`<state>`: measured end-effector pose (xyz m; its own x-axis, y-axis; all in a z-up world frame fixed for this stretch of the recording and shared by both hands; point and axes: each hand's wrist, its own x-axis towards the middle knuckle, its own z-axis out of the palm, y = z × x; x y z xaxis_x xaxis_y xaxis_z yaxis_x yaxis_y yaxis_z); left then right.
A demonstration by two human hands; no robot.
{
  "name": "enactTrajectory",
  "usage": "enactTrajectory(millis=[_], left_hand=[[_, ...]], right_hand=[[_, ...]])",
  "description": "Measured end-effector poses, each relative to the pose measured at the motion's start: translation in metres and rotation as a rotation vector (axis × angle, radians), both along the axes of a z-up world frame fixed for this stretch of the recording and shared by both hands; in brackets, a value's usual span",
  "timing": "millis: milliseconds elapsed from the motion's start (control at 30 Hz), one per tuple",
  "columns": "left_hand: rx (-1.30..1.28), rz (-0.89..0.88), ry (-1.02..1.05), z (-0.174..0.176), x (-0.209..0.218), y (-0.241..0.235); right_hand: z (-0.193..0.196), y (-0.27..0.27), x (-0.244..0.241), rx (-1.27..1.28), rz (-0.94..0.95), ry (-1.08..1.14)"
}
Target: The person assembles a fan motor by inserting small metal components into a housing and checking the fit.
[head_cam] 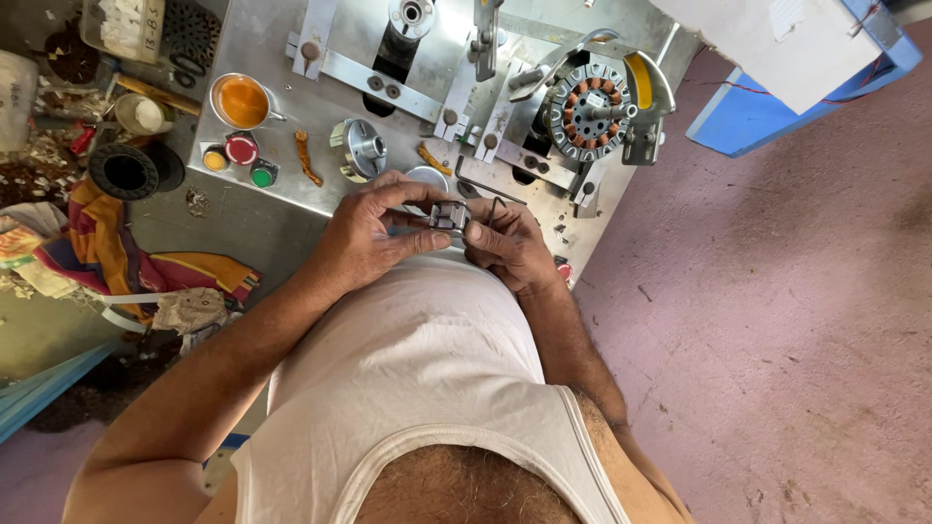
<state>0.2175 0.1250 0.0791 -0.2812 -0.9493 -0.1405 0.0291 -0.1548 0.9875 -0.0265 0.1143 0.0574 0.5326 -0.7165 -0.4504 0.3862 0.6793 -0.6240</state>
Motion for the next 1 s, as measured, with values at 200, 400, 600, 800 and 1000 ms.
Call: enactTrajectory(millis=[200,400,600,800,1000], left_hand=[[-0.044,-0.016,-0.265,0.004,0.040,0.002],[0.092,-0.033,-0.322,-0.015,0.075,0.006],[0.116,-0.118,-0.343,-0.026,0.084,-0.004],[0.015,-0.230,-0.376,-0.034,0.077,-0.009],[-0.007,-0.263,-0.363,-0.042,0.077,-0.007]], right_hand=[[-0.001,0.016,0.020,0.002,-0.126,0.354],[-0.027,0.048,0.012,0.003,-0.301,0.700],[-0.030,0.066,0.036,-0.132,-0.236,0.773],[-0.006,0.042,0.078,-0.444,0.079,0.939],[-0.008,0.029,0.092,-0.842,0.191,1.006]])
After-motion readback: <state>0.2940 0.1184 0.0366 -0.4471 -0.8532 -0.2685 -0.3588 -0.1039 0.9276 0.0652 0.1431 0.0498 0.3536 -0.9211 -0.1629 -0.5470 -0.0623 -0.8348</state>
